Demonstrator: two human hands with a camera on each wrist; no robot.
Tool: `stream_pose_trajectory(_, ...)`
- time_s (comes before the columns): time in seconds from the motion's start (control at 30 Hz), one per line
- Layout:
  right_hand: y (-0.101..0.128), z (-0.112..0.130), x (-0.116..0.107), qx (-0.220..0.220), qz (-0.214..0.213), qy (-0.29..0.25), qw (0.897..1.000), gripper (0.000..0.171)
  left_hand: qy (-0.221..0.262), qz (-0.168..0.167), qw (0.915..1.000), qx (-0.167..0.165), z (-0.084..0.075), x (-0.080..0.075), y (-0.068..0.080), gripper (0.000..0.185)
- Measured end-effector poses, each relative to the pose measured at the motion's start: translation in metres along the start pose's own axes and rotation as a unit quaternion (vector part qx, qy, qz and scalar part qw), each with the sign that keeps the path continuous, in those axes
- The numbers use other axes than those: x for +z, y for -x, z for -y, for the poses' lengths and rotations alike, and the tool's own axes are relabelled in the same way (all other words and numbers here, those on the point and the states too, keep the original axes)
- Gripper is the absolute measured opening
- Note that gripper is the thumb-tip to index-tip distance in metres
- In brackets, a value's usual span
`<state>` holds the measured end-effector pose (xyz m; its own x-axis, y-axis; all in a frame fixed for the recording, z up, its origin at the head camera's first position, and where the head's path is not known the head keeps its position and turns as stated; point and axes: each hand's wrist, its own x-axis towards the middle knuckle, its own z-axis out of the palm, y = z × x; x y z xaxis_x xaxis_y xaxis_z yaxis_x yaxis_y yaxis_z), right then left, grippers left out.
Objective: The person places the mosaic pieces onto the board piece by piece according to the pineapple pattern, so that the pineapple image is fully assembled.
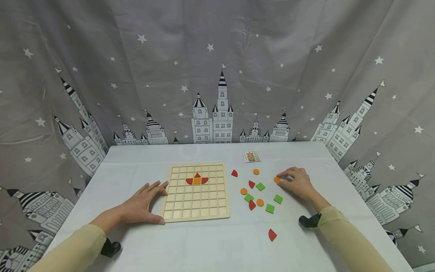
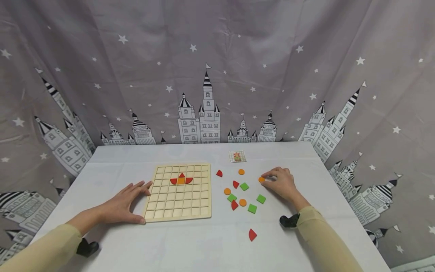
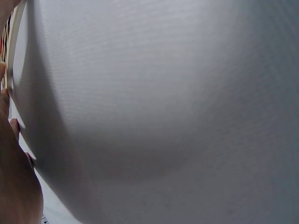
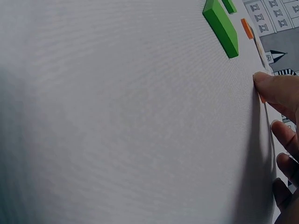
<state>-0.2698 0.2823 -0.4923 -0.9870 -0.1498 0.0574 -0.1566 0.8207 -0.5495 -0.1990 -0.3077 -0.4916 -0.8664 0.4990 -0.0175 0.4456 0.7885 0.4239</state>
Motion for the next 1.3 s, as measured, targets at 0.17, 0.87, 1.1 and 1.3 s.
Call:
stream_pose_trajectory(0.17, 0.001, 0.001, 0.001, -0.001, -0.004, 0.003, 1.0, 0.033, 0.005, 0.0, 1.0, 0.001, -0.001, 0.0, 0.0, 0.091)
stream_pose_trajectory(0.87, -0.004, 0.007, 0.009, -0.031, -0.037, 0.039, 0.998, 0.023, 0.002, 0.0, 1.0, 0.001, 0.0, 0.0, 0.002, 0.092)
stream_pose_trajectory(1.1, -0.014, 0.028, 0.011, -0.057, -0.029, 0.023, 0.998, 0.022, 0.003, 0.006, 0.9999, -0.008, -0.002, -0.002, 0.001, 0.091)
stream_pose_trajectory(1.3, -0.021, 0.061, 0.02, -0.088, -0.013, -0.001, 0.996, 0.02, 0.004, 0.009, 0.9999, -0.014, -0.004, -0.003, 0.0, 0.091)
